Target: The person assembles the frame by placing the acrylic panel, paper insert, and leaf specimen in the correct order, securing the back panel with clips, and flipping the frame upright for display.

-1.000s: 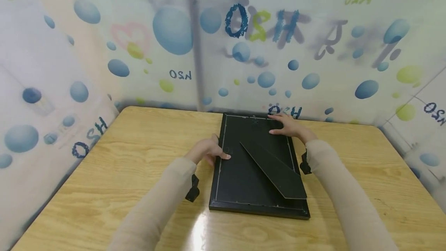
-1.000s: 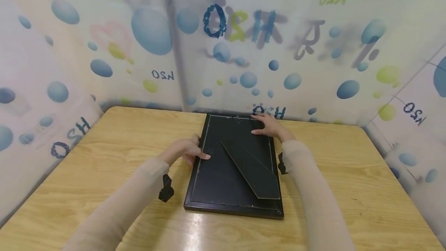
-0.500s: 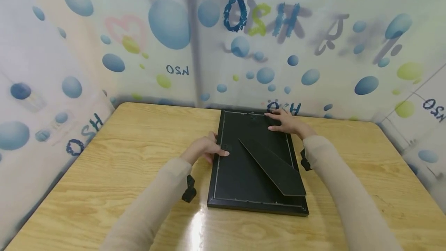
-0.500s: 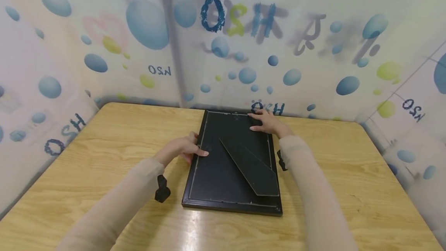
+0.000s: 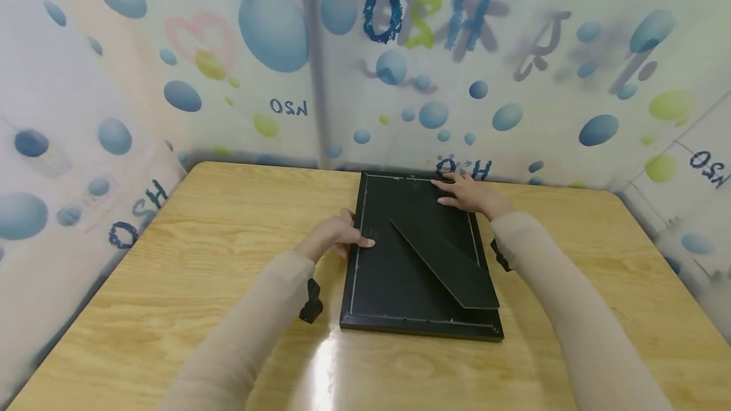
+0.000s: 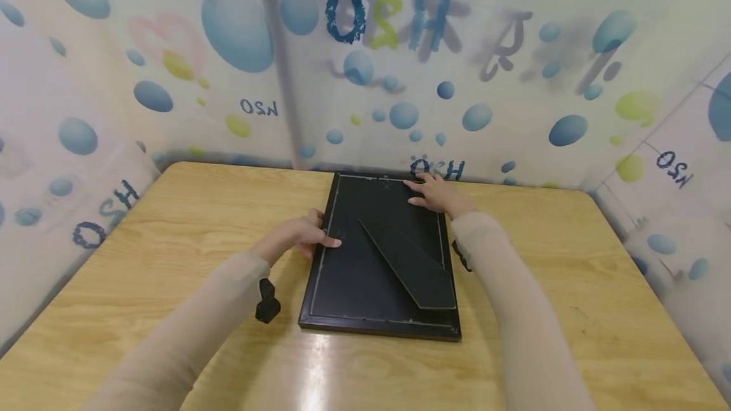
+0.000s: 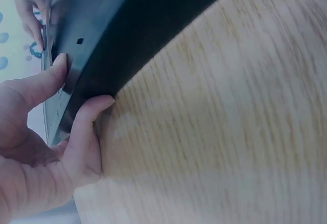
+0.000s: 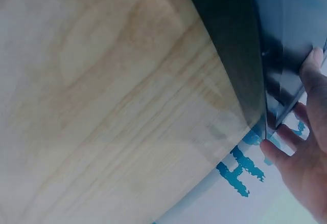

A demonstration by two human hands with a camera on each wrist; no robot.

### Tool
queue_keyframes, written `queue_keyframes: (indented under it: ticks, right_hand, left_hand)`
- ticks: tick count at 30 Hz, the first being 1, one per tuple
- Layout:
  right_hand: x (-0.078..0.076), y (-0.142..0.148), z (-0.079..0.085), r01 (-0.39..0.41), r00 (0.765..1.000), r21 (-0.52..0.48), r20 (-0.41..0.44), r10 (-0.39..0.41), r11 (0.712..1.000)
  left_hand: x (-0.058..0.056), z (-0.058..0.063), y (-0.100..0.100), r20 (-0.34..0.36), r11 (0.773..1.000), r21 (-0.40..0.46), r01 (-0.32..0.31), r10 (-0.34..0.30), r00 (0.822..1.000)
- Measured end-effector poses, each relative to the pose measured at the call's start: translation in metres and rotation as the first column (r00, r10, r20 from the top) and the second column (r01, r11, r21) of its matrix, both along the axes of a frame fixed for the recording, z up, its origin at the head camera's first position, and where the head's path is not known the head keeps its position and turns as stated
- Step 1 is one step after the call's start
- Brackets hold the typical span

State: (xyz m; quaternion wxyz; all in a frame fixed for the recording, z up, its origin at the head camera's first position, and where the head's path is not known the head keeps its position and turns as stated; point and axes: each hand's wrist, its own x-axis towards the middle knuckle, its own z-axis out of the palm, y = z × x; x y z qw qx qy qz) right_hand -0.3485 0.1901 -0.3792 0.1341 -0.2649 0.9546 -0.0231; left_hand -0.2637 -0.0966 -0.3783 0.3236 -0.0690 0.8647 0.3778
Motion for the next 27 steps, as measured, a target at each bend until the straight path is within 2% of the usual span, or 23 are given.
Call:
queue_keyframes:
  ticks: [3,5,7,9,11,15,17,22,25,27]
  right_hand:
    - [0.001,0.001,-0.002,0.032,0.999,-0.002,0.028,-0.032,0.999]
    - [0.003,0.004,-0.005,0.086,0.994,-0.056,0.067,-0.082,0.995]
    - [0.007,0.011,-0.008,0.171,0.979,-0.143,0.134,-0.152,0.975]
    - [0.011,0.02,-0.009,0.249,0.958,-0.217,0.2,-0.207,0.944]
    - [0.016,0.03,-0.009,0.327,0.925,-0.283,0.291,-0.244,0.902]
    - [0.028,0.044,-0.005,0.428,0.867,-0.361,0.421,-0.265,0.828]
    - [0.035,0.048,-0.003,0.451,0.855,-0.38,0.442,-0.271,0.807]
    - [0.051,0.049,-0.005,0.477,0.845,-0.415,0.457,-0.277,0.775]
    - [0.059,0.05,-0.011,0.524,0.822,-0.456,0.49,-0.289,0.719]
    - [0.063,0.05,-0.014,0.572,0.798,-0.481,0.515,-0.314,0.664]
  left_hand:
    - [-0.001,-0.004,0.002,0.005,1.0,0.005,-0.003,0.003,1.0]
    - [-0.001,-0.008,0.002,0.006,1.0,-0.001,-0.001,0.001,1.0]
    - [0.0,-0.01,0.002,0.007,1.0,-0.006,0.005,-0.005,1.0]
    - [0.0,-0.011,0.002,0.015,1.0,-0.007,0.01,-0.01,1.0]
    - [0.0,-0.01,0.001,0.015,1.0,-0.011,0.018,-0.018,1.0]
    - [-0.002,-0.005,0.001,0.003,0.999,-0.027,0.023,-0.023,1.0]
    - [-0.003,-0.002,0.001,0.002,0.999,-0.029,0.027,-0.027,1.0]
    - [-0.004,0.0,0.0,0.011,1.0,-0.004,0.024,-0.024,1.0]
    - [-0.003,-0.002,-0.002,0.0,1.0,0.011,0.014,-0.014,1.0]
    - [-0.002,-0.003,-0.002,-0.008,1.0,0.021,0.004,-0.004,1.0]
